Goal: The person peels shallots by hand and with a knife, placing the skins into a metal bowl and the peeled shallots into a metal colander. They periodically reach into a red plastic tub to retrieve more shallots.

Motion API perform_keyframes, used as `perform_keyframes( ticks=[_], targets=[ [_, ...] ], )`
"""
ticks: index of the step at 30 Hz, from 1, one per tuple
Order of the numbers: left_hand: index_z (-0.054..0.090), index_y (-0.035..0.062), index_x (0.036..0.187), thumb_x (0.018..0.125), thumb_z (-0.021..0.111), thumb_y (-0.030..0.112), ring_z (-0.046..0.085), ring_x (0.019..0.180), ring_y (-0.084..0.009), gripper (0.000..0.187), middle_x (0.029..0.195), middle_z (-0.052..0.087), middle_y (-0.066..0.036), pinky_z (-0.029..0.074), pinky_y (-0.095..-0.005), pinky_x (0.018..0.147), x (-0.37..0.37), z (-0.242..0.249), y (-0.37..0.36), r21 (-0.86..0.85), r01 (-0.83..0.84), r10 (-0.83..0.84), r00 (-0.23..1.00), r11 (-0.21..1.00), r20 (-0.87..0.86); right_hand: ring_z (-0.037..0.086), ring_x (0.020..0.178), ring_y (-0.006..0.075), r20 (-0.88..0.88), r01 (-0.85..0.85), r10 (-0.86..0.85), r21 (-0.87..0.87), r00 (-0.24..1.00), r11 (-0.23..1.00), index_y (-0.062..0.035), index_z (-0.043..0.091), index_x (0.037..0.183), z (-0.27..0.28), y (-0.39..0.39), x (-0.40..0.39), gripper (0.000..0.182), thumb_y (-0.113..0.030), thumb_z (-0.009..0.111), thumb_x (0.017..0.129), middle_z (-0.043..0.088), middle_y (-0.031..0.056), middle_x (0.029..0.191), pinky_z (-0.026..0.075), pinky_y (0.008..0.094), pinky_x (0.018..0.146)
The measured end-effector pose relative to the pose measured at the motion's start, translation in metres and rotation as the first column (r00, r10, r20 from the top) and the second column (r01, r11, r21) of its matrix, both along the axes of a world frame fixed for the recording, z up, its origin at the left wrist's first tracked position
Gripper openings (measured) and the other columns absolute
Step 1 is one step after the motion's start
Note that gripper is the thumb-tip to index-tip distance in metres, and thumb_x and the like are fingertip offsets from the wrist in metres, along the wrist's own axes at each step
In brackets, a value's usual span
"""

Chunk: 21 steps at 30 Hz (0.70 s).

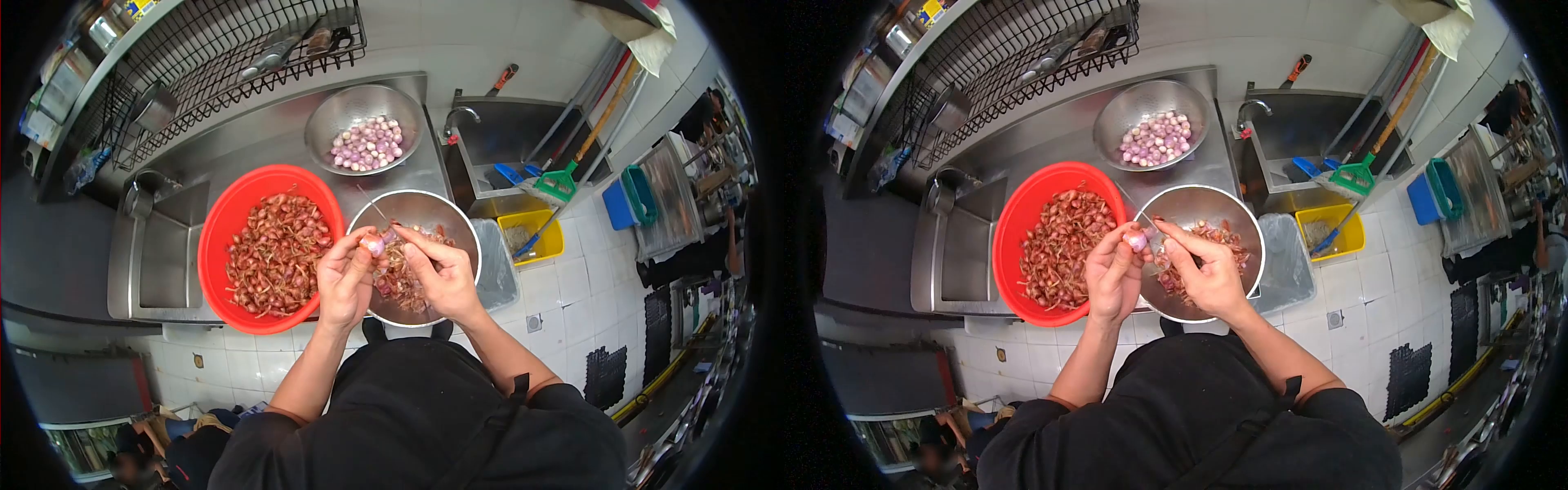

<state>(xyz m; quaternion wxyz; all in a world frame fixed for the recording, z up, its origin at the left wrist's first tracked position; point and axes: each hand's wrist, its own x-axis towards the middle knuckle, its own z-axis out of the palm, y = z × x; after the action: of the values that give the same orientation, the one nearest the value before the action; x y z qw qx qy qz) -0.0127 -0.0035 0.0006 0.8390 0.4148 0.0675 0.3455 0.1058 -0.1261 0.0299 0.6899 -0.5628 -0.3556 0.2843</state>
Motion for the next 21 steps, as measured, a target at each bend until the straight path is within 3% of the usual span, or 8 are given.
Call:
perform_keyframes(
  ticks=[1, 5, 8, 11, 14, 16, 21],
  targets=[
    [0.056, -0.0042, 0.127, 0.098, 0.06, 0.012, 0.062, 0.099, -0.0174, 0.033, 0.116, 0.065, -0.012, 0.051, -0.031, 0.085, -0.001, 0.0, 0.0, 0.005, 0.014, -0.014, 1.0, 1.0, -0.019, 0.058, 0.118, 0.0159, 0.095, -0.012, 0.01, 0.016, 0.995, 1.0, 0.0041, 0.059, 0.129, 0.002, 0.0, 0.0, 0.035, -0.009, 0.058, 0.097, 0.066, 0.018, 0.124, 0.043, 0.0286, 0.101],
    [0.056, -0.0043, 0.127, 0.097, 0.062, 0.01, 0.063, 0.097, -0.0167, 0.034, 0.114, 0.066, -0.012, 0.05, -0.03, 0.085, -0.001, 0.005, -0.003, 0.027, -0.07, 0.073, 0.991, 0.997, -0.11, 0.059, 0.121, 0.0202, 0.15, -0.011, 0.014, -0.021, 0.989, 1.0, 0.0023, 0.057, 0.133, 0.018, -0.007, -0.011, 0.038, -0.009, 0.059, 0.096, 0.065, 0.0184, 0.126, 0.044, 0.0317, 0.102],
    [0.057, -0.0045, 0.126, 0.095, 0.064, 0.007, 0.063, 0.094, -0.0158, 0.034, 0.113, 0.067, -0.012, 0.051, -0.0294, 0.083, -0.001, 0.012, -0.003, 0.15, -0.104, 0.122, 0.985, 0.983, -0.123, 0.063, 0.117, 0.0284, 0.408, -0.034, 0.014, 0.041, 0.913, 0.999, -0.0005, 0.057, 0.133, 0.01, -0.004, -0.012, 0.04, -0.007, 0.06, 0.094, 0.066, 0.0189, 0.122, 0.046, 0.0332, 0.101],
    [0.061, -0.0045, 0.121, 0.092, 0.068, 0.005, 0.064, 0.1, -0.015, 0.032, 0.112, 0.067, -0.011, 0.052, -0.0286, 0.088, -0.006, 0.006, 0.003, 0.236, -0.102, 0.135, 0.983, 0.966, -0.127, 0.066, 0.109, 0.025, 0.439, -0.002, 0.007, -0.011, 0.899, 1.0, 0.0002, 0.061, 0.129, 0.012, -0.006, -0.012, 0.036, -0.007, 0.06, 0.094, 0.068, 0.0189, 0.118, 0.048, 0.0312, 0.097],
    [0.06, -0.005, 0.123, 0.093, 0.066, 0.006, 0.065, 0.098, -0.0156, 0.032, 0.112, 0.067, -0.012, 0.052, -0.0285, 0.087, -0.01, 0.005, 0.005, 0.268, -0.06, 0.097, 0.987, 0.962, -0.126, 0.067, 0.104, 0.0189, 0.287, -0.008, 0.01, -0.01, 0.958, 1.0, 0.0013, 0.063, 0.125, 0.014, -0.005, -0.009, 0.032, -0.008, 0.059, 0.096, 0.069, 0.0176, 0.116, 0.05, 0.0289, 0.093],
    [0.057, -0.0052, 0.126, 0.094, 0.065, 0.007, 0.064, 0.095, -0.017, 0.036, 0.114, 0.066, -0.014, 0.052, -0.0309, 0.082, -0.01, 0.006, 0.006, 0.1, 0.044, -0.033, 0.993, 0.994, -0.11, 0.066, 0.104, 0.0171, 0.223, -0.014, 0.015, -0.006, 0.975, 1.0, 0.0017, 0.063, 0.125, 0.011, -0.004, -0.006, 0.031, -0.008, 0.058, 0.096, 0.069, 0.0167, 0.117, 0.049, 0.0286, 0.092],
    [0.053, -0.0045, 0.13, 0.095, 0.063, 0.005, 0.065, 0.095, -0.0181, 0.038, 0.117, 0.065, -0.014, 0.053, -0.0307, 0.084, -0.007, 0.011, 0.003, -0.084, 0.058, -0.066, 0.993, 0.995, -0.093, 0.064, 0.106, 0.0149, 0.144, -0.039, 0.045, -0.043, 0.988, 0.998, 0.0032, 0.062, 0.126, 0.007, -0.003, -0.004, 0.031, -0.009, 0.056, 0.098, 0.069, 0.0152, 0.119, 0.048, 0.0286, 0.093]
  ],
)
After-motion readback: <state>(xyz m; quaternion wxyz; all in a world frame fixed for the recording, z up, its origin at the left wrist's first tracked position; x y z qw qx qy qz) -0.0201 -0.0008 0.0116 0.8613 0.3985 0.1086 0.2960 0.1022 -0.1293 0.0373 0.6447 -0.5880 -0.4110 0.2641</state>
